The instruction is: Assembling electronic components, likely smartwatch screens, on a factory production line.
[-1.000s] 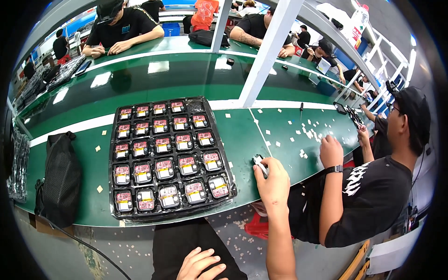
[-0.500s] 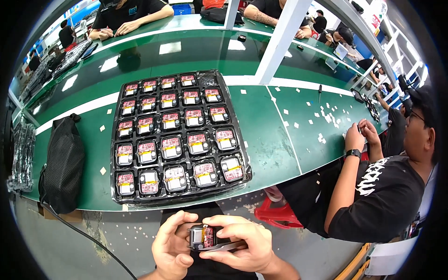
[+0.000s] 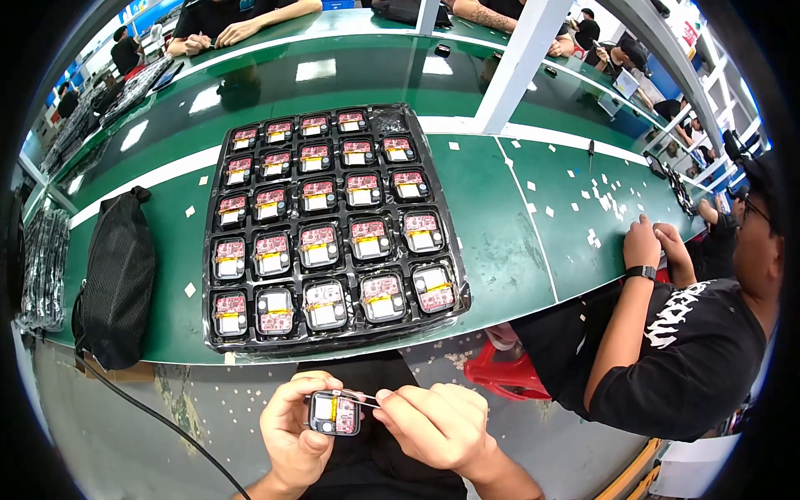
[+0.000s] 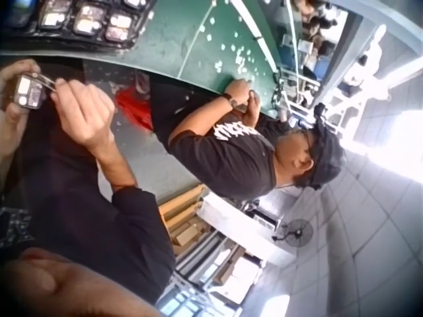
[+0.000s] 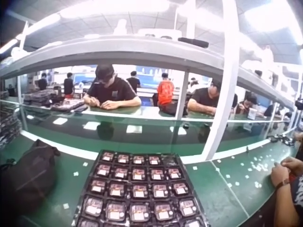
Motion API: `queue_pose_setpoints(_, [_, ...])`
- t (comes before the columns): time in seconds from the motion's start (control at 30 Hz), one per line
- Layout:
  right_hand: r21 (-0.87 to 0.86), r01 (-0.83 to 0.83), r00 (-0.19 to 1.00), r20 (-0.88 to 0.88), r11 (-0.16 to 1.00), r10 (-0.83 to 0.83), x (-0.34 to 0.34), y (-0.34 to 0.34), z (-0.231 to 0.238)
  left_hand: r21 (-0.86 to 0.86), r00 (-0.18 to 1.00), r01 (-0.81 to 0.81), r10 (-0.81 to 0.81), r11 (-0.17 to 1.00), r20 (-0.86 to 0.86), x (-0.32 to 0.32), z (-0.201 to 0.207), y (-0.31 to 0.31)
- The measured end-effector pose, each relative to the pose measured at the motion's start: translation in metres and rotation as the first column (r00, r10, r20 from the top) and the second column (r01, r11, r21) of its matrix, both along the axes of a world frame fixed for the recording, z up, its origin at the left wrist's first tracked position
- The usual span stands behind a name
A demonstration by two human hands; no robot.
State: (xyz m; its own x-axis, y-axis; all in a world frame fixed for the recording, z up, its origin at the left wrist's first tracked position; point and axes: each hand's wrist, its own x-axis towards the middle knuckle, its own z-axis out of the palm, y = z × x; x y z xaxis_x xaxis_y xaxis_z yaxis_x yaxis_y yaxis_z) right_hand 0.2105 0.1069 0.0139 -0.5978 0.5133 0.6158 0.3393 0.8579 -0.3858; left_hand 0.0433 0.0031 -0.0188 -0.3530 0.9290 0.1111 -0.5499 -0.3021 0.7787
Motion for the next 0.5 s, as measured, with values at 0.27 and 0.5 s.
queue_pose_setpoints(0.27, [0.173, 0.000, 0.999, -0.043, 0.985, 0.008, -0.0008, -0.0016, -0.0074, 0.022, 0.999, 0.019, -0.020, 1.000, 0.045, 0.0007, -0.0005, 0.0015])
queue_pose_setpoints(0.5, [0.127, -0.012, 1.000, 0.024, 0.992, 0.009, -0.0024, -0.0048, -0.0015, 0.008, 0.999, 0.035, -0.035, 0.999, 0.027, 0.0005, -0.0017, -0.0005])
